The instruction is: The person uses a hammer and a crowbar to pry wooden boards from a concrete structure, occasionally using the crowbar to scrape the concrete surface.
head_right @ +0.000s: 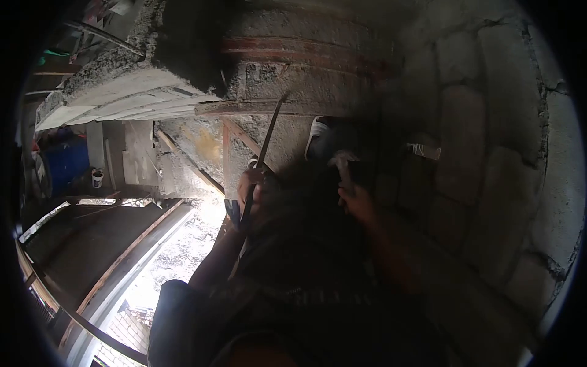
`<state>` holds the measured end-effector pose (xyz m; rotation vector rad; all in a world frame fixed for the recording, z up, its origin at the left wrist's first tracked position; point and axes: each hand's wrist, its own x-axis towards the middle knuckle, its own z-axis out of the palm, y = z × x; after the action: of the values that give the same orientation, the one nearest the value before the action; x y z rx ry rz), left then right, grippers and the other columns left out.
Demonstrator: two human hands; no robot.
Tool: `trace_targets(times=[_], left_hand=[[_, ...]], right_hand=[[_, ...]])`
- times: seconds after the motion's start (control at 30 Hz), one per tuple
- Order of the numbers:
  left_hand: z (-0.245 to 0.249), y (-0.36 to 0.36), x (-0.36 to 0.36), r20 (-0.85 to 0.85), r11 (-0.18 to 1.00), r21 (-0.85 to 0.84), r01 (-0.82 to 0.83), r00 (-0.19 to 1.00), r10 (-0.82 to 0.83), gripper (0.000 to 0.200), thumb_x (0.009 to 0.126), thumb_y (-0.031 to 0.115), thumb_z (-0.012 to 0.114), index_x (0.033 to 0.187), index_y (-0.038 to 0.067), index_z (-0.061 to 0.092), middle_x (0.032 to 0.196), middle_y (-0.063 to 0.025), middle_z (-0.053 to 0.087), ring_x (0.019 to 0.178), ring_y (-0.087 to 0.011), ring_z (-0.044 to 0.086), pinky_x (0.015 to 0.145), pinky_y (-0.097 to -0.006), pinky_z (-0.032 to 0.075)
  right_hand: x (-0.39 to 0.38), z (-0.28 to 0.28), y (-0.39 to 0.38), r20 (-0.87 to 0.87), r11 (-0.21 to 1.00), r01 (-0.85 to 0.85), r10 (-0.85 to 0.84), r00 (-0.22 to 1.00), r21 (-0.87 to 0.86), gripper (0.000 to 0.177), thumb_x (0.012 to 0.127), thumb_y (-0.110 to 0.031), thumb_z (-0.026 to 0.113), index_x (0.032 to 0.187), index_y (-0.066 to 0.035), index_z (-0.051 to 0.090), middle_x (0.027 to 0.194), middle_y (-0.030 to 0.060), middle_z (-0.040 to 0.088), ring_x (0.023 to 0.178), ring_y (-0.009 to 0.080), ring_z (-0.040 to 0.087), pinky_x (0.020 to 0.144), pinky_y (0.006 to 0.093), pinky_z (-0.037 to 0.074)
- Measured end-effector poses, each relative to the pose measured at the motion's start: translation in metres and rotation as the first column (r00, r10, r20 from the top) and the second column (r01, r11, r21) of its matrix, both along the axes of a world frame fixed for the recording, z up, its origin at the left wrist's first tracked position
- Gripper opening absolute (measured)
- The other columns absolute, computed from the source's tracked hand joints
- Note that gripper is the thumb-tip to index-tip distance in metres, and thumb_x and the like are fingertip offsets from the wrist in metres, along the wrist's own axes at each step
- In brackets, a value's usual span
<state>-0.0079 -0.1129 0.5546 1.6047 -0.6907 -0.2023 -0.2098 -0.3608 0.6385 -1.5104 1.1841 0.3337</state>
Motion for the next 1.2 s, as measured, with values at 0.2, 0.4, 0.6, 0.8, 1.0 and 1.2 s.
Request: trace_targets(times=[0.2,0.4,0.6,0.8,1.0,1.2], left_hand=[[-0.022,-0.049,0.043,-0.204,0.993,0.028,-0.112,0.972,0.115,0.034,0.097,0.027,0.052,0.09,-0.005,0.063,0.075,-0.0138,0.058,0.074,-0.0258,0.057,0.071,-0.0372,0.044],[0.092,-0.076,0.113,-0.038,0.908,-0.397,-0.135,0.991,0.131,0.043,0.097,0.026,0.047,0.064,-0.001,0.048,0.062,-0.0067,0.049,0.053,-0.0141,0.042,0.049,-0.0298,0.031],[0.193,-0.042,0.159,-0.258,0.984,-0.156,0.081,0.959,-0.119,0.041,0.097,0.027,0.049,0.064,0.007,0.04,0.055,-0.0022,0.039,0.048,-0.0119,0.034,0.046,-0.0294,0.025],[0.037,-0.072,0.16,-0.431,0.806,0.569,0.162,0.893,0.125,0.046,0.091,0.04,0.064,0.069,0.0,0.06,0.055,0.0013,0.051,0.054,-0.0102,0.046,0.051,-0.0352,0.038],[-0.097,-0.107,0.138,-0.399,0.547,0.8,0.248,0.9,0.174,0.068,0.086,0.063,0.058,0.069,-0.003,0.064,0.061,-0.0198,0.061,0.062,-0.0346,0.064,0.061,-0.0471,0.046],[-0.193,-0.148,0.094,-0.321,0.532,0.831,0.16,0.92,0.224,0.044,0.09,0.047,0.058,0.087,0.004,0.068,0.08,-0.0236,0.067,0.078,-0.0444,0.065,0.069,-0.0524,0.05]], right_hand=[[-0.002,-0.005,-0.019,0.004,0.996,-0.009,0.008,1.0,0.085,0.028,0.095,-0.023,0.06,0.113,-0.003,0.062,0.067,0.0028,0.06,0.05,0.01,0.054,0.045,0.0267,0.042],[0.005,-0.01,-0.029,0.004,0.999,-0.038,0.038,0.999,0.038,0.027,0.096,-0.023,0.059,0.114,-0.003,0.061,0.066,0.0009,0.058,0.048,0.0082,0.051,0.043,0.0255,0.039],[0.025,-0.011,-0.038,0.123,0.992,-0.051,0.037,0.992,0.113,0.025,0.093,-0.021,0.063,0.112,-0.004,0.063,0.064,0.0004,0.056,0.053,0.0083,0.053,0.048,0.0273,0.043],[0.073,-0.007,-0.057,0.263,0.993,0.014,-0.045,0.964,0.118,0.024,0.093,-0.021,0.063,0.109,-0.002,0.062,0.063,0.0006,0.055,0.046,0.0071,0.048,0.043,0.0257,0.039],[0.11,-0.03,-0.084,0.173,0.971,0.105,-0.143,0.974,0.215,0.023,0.093,-0.021,0.064,0.105,-0.002,0.06,0.061,0.0018,0.053,0.043,0.0067,0.045,0.038,0.0241,0.034],[0.179,-0.127,-0.086,0.225,0.956,0.234,-0.27,0.936,0.176,0.024,0.091,-0.025,0.068,0.101,-0.007,0.055,0.069,0.0023,0.055,0.042,0.0061,0.044,0.037,0.0239,0.033]])
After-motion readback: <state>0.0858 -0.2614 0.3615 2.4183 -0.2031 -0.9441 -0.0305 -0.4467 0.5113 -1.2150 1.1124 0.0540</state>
